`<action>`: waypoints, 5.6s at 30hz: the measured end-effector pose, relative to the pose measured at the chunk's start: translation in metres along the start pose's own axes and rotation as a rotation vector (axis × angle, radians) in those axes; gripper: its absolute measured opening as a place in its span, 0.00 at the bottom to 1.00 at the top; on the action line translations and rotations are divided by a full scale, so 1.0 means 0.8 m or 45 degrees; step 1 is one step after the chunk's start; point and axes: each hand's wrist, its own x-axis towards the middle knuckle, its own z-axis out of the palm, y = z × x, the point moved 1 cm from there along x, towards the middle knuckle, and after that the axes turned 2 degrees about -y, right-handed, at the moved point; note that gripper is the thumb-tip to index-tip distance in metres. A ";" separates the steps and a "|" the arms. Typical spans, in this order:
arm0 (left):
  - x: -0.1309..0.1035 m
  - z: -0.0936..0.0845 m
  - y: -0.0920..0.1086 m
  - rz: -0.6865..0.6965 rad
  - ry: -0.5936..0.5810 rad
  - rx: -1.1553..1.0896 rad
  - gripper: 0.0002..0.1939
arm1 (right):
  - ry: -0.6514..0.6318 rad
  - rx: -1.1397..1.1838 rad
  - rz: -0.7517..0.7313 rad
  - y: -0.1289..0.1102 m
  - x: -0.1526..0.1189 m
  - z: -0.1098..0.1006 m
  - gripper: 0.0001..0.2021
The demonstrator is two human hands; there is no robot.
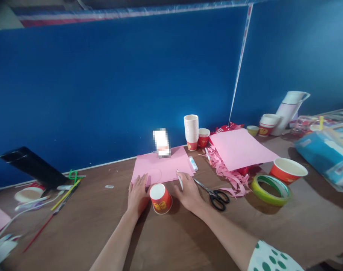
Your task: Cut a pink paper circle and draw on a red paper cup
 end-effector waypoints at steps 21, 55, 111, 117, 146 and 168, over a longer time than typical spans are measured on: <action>0.001 -0.003 -0.004 -0.022 0.068 -0.160 0.19 | 0.098 -0.036 -0.207 -0.028 0.023 -0.012 0.17; 0.006 -0.001 -0.009 -0.070 0.117 -0.202 0.15 | -0.219 0.075 -0.081 -0.031 0.009 0.000 0.13; 0.001 -0.011 -0.009 -0.197 0.220 -0.178 0.11 | -0.370 -0.222 -0.077 -0.028 0.012 -0.003 0.13; 0.007 -0.003 -0.018 -0.330 0.294 -0.606 0.11 | -0.367 -0.237 -0.070 -0.026 0.011 0.000 0.13; 0.007 0.001 -0.017 -0.304 0.396 -0.850 0.14 | -0.369 -0.252 -0.068 -0.028 0.013 -0.002 0.12; 0.010 -0.007 -0.003 -0.308 0.217 -1.547 0.19 | -0.353 0.910 0.313 -0.030 0.082 0.049 0.12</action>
